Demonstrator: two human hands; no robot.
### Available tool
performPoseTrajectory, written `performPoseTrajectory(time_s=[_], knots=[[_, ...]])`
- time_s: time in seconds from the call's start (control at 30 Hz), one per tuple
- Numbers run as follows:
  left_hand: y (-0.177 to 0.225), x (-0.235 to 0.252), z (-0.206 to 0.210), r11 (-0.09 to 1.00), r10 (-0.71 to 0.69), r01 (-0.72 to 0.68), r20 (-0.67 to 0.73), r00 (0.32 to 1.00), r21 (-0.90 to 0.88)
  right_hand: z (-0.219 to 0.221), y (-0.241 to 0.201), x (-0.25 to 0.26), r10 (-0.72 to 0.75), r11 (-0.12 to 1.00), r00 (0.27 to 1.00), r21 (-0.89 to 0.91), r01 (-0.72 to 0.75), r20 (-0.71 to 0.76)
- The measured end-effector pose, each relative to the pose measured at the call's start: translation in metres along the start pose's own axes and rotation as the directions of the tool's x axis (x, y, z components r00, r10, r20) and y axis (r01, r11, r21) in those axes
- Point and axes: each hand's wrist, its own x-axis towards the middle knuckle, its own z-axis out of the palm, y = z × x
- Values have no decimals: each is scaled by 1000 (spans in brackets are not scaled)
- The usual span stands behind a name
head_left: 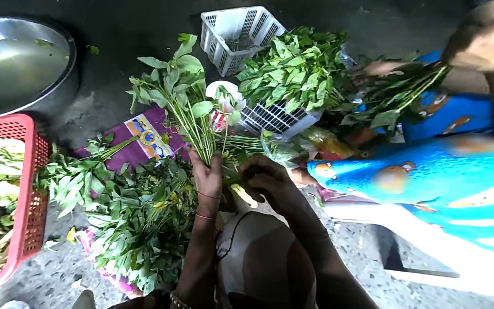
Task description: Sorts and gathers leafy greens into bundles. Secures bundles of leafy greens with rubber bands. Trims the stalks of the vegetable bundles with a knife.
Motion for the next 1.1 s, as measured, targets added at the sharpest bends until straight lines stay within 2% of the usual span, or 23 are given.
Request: performPoseTrajectory(time_s=[0.07,0.1,0.17,0.27,0.4,0.47,0.53,0.6,0.67,0.73,0.77,0.87,1.0,1.1], knots=[[-1,2,-2,999,26,-27,38,999,20,-2,2,11,50,982,984,-171,-80,-171],[-3,2,-2,998,46,-48,62,997,29,-3,5,18,54,972,978,-214,-98,-204],[-8,1,-2,994,82,-89,117,990,60,-3,7,33,47,967,976,-235,-97,-212],[-14,-1,-2,986,99,-122,193,976,113,-1,0,50,-16,967,997,-253,-4,-81],[-11,-2,2,995,70,-57,165,984,-83,3,8,68,-75,995,996,-62,72,-49],[-20,0,-1,997,8,0,96,995,-77,1,21,74,-23,999,999,31,24,-25],[-35,1,-6,989,-144,144,19,989,-28,-2,44,81,85,995,996,53,-84,-5],[-51,0,-14,936,-353,352,-36,935,-28,-4,73,87,248,969,969,-20,-248,-3],[-72,-2,-24,826,-564,558,-82,822,-82,-4,110,91,439,896,898,-71,-439,-14],[-97,-10,-40,724,-689,679,-95,718,-120,-2,146,91,575,813,818,-94,-574,-20],[-108,-15,-48,694,-719,710,-85,690,-118,0,157,88,604,790,797,-121,-602,-19],[-120,-24,-61,665,-746,738,-59,663,-115,1,166,80,611,774,792,-210,-598,-6],[-114,-23,-62,601,-783,764,18,621,-235,-7,175,81,558,801,829,-238,-549,-32],[-110,-22,-60,577,-800,791,52,597,-206,-9,183,80,556,807,831,-242,-538,9]])
